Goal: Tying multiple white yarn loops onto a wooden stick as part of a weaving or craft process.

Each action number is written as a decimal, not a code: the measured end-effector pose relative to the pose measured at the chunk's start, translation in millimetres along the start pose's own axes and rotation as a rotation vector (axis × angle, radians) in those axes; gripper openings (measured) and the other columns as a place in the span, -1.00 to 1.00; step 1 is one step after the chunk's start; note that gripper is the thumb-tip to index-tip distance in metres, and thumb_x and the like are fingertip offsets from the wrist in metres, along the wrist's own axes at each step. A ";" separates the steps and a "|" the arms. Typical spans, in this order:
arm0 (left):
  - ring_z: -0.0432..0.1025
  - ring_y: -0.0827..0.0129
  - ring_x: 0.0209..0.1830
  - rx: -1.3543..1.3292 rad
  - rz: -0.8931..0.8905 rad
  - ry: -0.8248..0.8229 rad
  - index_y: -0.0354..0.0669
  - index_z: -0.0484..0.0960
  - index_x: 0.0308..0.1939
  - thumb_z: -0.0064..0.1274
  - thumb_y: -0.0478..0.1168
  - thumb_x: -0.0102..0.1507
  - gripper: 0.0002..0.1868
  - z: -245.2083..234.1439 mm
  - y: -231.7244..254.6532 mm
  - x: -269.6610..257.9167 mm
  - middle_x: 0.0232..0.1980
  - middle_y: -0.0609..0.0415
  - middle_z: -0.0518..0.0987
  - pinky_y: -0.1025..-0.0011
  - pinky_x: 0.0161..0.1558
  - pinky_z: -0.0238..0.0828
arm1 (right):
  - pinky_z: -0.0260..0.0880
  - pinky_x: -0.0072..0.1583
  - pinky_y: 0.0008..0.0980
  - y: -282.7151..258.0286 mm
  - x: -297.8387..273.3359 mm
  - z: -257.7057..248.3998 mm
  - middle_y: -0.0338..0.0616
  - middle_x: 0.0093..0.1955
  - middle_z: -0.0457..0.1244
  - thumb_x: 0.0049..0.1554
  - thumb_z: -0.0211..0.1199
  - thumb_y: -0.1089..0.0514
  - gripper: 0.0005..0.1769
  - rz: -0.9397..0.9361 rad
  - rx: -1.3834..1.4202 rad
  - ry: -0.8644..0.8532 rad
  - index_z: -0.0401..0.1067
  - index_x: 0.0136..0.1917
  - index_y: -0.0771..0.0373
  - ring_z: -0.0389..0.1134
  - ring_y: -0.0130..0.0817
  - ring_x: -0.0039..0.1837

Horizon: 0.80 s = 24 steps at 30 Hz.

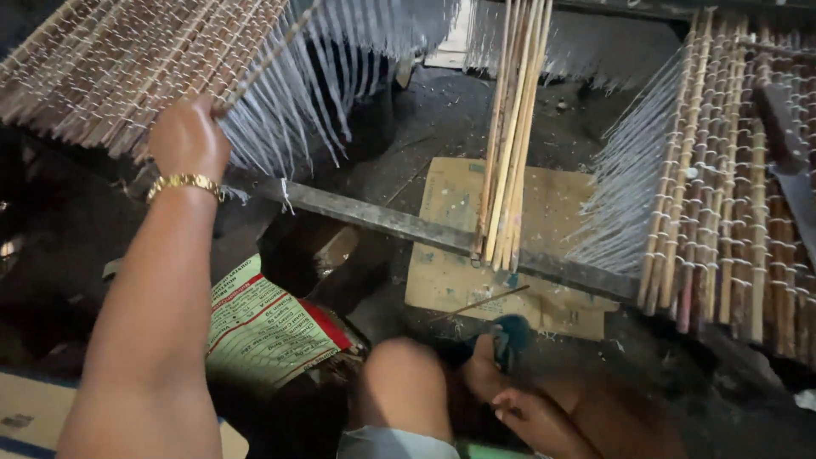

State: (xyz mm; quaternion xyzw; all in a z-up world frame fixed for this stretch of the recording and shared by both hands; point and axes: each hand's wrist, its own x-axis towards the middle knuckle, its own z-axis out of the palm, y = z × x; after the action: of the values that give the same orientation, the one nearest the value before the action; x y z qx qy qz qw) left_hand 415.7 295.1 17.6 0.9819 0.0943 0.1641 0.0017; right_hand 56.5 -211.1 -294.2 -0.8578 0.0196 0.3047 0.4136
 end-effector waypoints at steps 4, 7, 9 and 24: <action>0.58 -0.07 -0.39 0.187 -0.041 -0.087 -0.15 0.77 -0.14 0.03 -0.51 0.14 -0.68 46.6 -24.6 7.5 -0.36 -0.11 0.66 0.08 -0.42 0.56 | 0.48 0.18 -0.64 -17.3 0.7 -10.1 -0.54 0.04 0.55 0.09 0.34 -0.05 -0.76 0.121 -0.030 -0.024 0.64 0.04 -0.09 0.56 -0.70 0.13; 0.58 -0.08 -0.37 0.154 -0.183 -0.226 -0.29 0.75 -0.12 0.03 -0.51 0.25 -0.78 43.8 -19.8 9.6 -0.28 -0.19 0.67 0.06 -0.40 0.60 | 0.44 0.27 -0.60 -20.8 6.6 -16.3 -0.52 0.20 0.50 0.16 0.34 -0.10 -0.67 0.234 -0.020 -0.146 0.60 0.19 -0.11 0.50 -0.67 0.29; 0.53 0.00 -0.44 0.117 -0.224 -0.232 -0.28 0.71 -0.27 0.01 -0.54 0.27 -0.81 43.5 -16.6 10.8 -0.37 -0.15 0.62 0.11 -0.44 0.55 | 0.46 0.22 -0.62 -5.0 9.0 -7.2 -0.55 0.09 0.53 0.13 0.36 -0.08 -0.75 0.140 -0.055 -0.079 0.61 0.09 -0.12 0.53 -0.72 0.19; 0.60 -0.12 -0.32 0.082 -0.187 -0.176 -0.30 0.77 -0.03 0.05 -0.59 0.22 -0.67 46.5 -34.6 4.8 -0.22 -0.27 0.68 0.08 -0.42 0.64 | 0.48 0.21 -0.59 22.5 20.6 9.0 -0.44 0.02 0.56 0.08 0.42 0.06 -0.82 0.067 0.180 0.000 0.66 0.00 0.00 0.54 -0.67 0.15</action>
State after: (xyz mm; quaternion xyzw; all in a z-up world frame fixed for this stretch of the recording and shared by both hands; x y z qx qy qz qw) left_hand 428.8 331.2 -26.0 0.9787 0.1914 0.0726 -0.0147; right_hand 62.3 -214.8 -325.2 -0.8160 0.0755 0.3151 0.4788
